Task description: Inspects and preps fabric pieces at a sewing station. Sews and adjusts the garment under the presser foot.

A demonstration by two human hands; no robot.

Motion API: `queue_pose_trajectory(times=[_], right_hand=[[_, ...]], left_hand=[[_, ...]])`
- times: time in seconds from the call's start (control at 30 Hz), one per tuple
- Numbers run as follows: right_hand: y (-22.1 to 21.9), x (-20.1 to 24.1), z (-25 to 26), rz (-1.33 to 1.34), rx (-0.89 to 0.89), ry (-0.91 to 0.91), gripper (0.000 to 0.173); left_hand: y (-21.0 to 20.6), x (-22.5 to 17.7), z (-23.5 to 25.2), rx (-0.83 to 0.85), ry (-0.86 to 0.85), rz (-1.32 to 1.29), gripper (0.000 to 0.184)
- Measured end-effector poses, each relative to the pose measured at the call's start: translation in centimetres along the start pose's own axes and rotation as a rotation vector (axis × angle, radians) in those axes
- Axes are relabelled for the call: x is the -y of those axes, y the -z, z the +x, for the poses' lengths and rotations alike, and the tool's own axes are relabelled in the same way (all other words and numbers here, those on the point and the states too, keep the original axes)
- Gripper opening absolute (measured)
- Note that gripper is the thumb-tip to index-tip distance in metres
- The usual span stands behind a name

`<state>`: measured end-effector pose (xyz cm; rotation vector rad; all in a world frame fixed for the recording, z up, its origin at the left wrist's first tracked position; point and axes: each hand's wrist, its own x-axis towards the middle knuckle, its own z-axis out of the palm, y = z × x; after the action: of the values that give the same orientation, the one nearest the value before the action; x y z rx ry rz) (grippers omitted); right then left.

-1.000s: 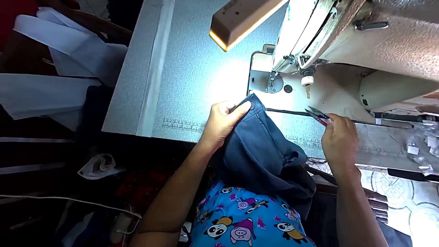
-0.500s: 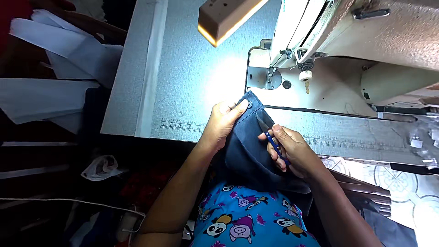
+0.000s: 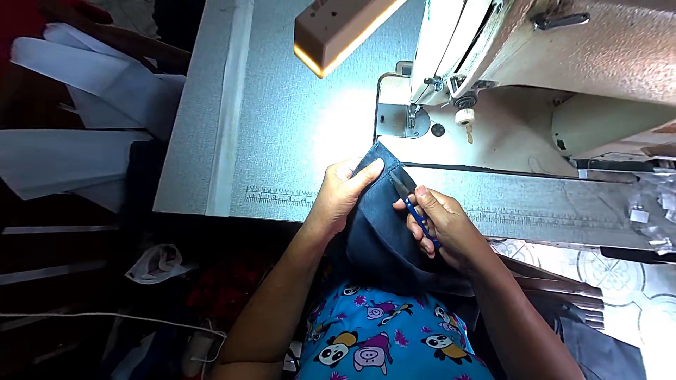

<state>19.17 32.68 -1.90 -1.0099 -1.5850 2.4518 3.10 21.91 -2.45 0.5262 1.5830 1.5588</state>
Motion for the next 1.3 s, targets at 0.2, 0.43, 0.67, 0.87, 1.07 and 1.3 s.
queue_pose_trajectory(times=[0.2, 0.43, 0.67, 0.87, 1.07, 1.3], right_hand=[[0.26, 0.21, -0.19, -0.03, 0.002, -0.008, 0.043], [0.17, -0.02, -0.35, -0.039, 0.015, 0.006, 0.043], [-0.09, -0.11, -0.58, -0.03, 0.019, 0.004, 0.043], [-0.2, -0.26, -0.5, -0.017, 0.003, 0.006, 0.043], [-0.23, -0.14, -0.35, -0.01, 0.018, 0.015, 0.043], [-0.2, 0.04, -0.78, -0.035, 0.01, 0.018, 0.043]], left_hand=[[-0.19, -0.08, -0.07, -0.026, 0.013, -0.024, 0.022], [-0.4, 0.02, -0.21, -0.049, 0.018, -0.045, 0.021], [-0.63, -0.04, -0.33, -0.05, 0.03, -0.071, 0.022], [-0.61, -0.03, -0.37, -0.036, 0.026, -0.068, 0.023], [-0.59, 0.04, -0.38, -0.029, 0.014, -0.042, 0.021], [-0.76, 0.24, -0.39, -0.056, -0.019, -0.025, 0.02]])
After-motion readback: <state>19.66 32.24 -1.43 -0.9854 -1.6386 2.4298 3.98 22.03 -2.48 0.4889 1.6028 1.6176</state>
